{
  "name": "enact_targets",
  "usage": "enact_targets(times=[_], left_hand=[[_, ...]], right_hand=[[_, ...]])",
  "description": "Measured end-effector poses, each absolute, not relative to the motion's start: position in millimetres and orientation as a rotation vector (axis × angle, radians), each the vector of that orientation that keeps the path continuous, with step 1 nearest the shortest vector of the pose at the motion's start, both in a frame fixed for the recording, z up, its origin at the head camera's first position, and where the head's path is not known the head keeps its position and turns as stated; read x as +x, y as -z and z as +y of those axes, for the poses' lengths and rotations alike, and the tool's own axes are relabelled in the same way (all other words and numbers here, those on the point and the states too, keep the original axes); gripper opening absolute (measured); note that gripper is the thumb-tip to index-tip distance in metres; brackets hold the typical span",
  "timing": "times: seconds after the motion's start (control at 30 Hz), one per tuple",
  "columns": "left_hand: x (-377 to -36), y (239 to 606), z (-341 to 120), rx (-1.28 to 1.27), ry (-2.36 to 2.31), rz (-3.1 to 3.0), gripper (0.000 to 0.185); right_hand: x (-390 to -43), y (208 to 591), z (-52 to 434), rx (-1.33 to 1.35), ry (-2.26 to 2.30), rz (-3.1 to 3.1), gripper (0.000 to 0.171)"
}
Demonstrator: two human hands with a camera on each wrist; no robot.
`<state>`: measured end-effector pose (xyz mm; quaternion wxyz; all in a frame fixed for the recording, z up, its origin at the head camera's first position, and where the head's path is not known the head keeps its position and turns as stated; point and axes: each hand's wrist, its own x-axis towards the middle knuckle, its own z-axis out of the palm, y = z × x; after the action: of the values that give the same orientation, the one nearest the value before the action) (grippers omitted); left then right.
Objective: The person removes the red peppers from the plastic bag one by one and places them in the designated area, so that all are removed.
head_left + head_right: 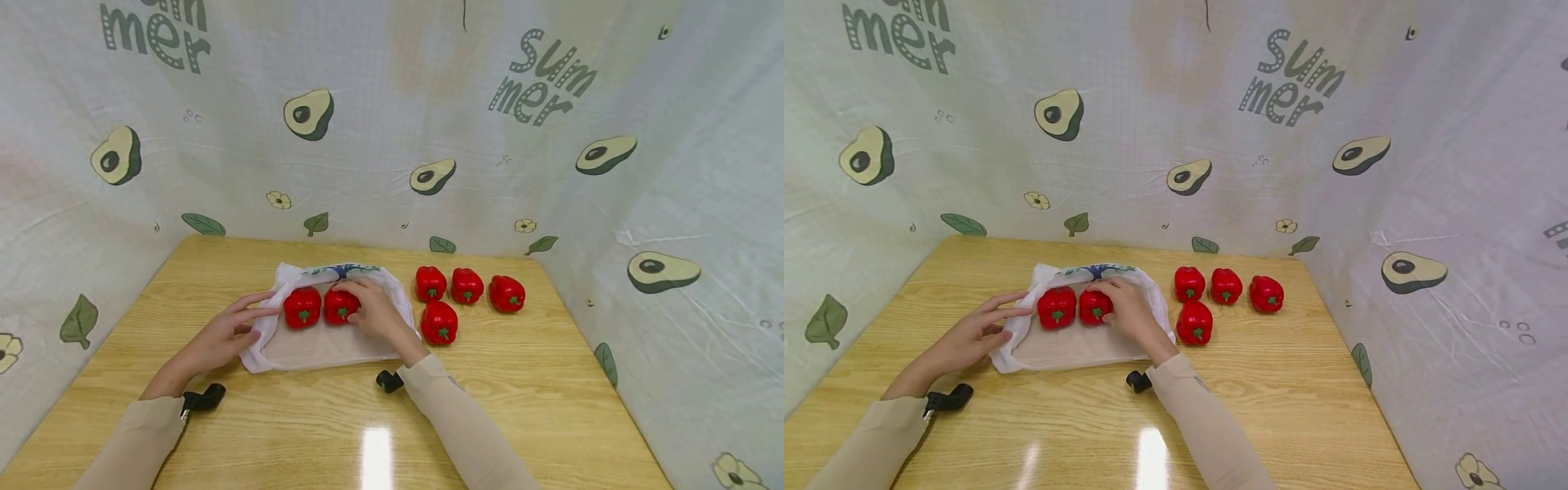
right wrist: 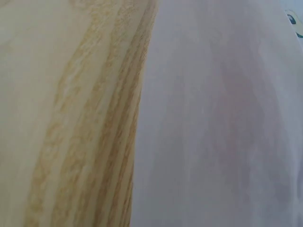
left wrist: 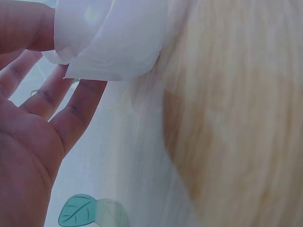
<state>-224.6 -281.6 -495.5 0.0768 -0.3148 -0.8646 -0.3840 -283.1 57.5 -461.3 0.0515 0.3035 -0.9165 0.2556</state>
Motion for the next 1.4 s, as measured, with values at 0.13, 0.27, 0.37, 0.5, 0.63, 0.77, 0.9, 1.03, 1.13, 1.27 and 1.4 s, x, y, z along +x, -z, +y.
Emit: enact_targets(times=[0.13, 0.27, 0.37, 0.5, 0.63, 0.77, 0.9, 1.03, 1.13, 1.27, 1.4], left_hand=[[-224.7, 495.5, -281.4, -0.929, 1.169, -2.603, 0.053], [-224.8, 496.0, -281.5, -0.927, 1.175, -2.603, 0.054], [-224.9, 496.4, -281.6, -0.927, 1.175, -2.599, 0.054], [-225.1, 496.4, -281.3, -0.925, 1.171, -2.604, 0.054], [-225.4, 495.7, -280.7, -0.924, 1.176, -2.613, 0.054], [-225.1, 494.9, -280.6, -0.925, 1.187, -2.618, 0.053], [-224.9, 494.7, -280.6, -0.925, 1.19, -2.618, 0.053], [-224.9, 494.2, -280.3, -0.923, 1.188, -2.622, 0.054], [-224.9, 493.6, -280.2, -0.924, 1.187, -2.625, 0.053], [-225.2, 493.7, -280.3, -0.927, 1.187, -2.622, 0.053], [-225.4, 494.1, -280.4, -0.931, 1.189, -2.617, 0.053]], right_hand=[[-280.0, 460.9, 60.7, 0.925, -0.813, -2.783, 0.065], [-277.0, 459.4, 63.2, 0.922, -0.835, -2.787, 0.065], [-275.1, 457.3, 64.7, 0.922, -0.837, -2.788, 0.064], [-273.0, 455.2, 66.7, 0.932, -0.827, -2.774, 0.064], [-270.7, 453.6, 68.6, 0.95, -0.824, -2.755, 0.064], [-267.6, 452.0, 70.9, 0.938, -0.842, -2.752, 0.065], [-264.2, 450.6, 74.3, 0.924, -0.849, -2.754, 0.066], [-261.2, 450.0, 78.6, 0.921, -0.861, -2.751, 0.067], [-259.2, 450.5, 82.1, 0.92, -0.873, -2.746, 0.067], [-256.0, 451.7, 87.1, 0.901, -0.882, -2.75, 0.066], [-252.7, 451.6, 91.1, 0.883, -0.876, -2.755, 0.065]])
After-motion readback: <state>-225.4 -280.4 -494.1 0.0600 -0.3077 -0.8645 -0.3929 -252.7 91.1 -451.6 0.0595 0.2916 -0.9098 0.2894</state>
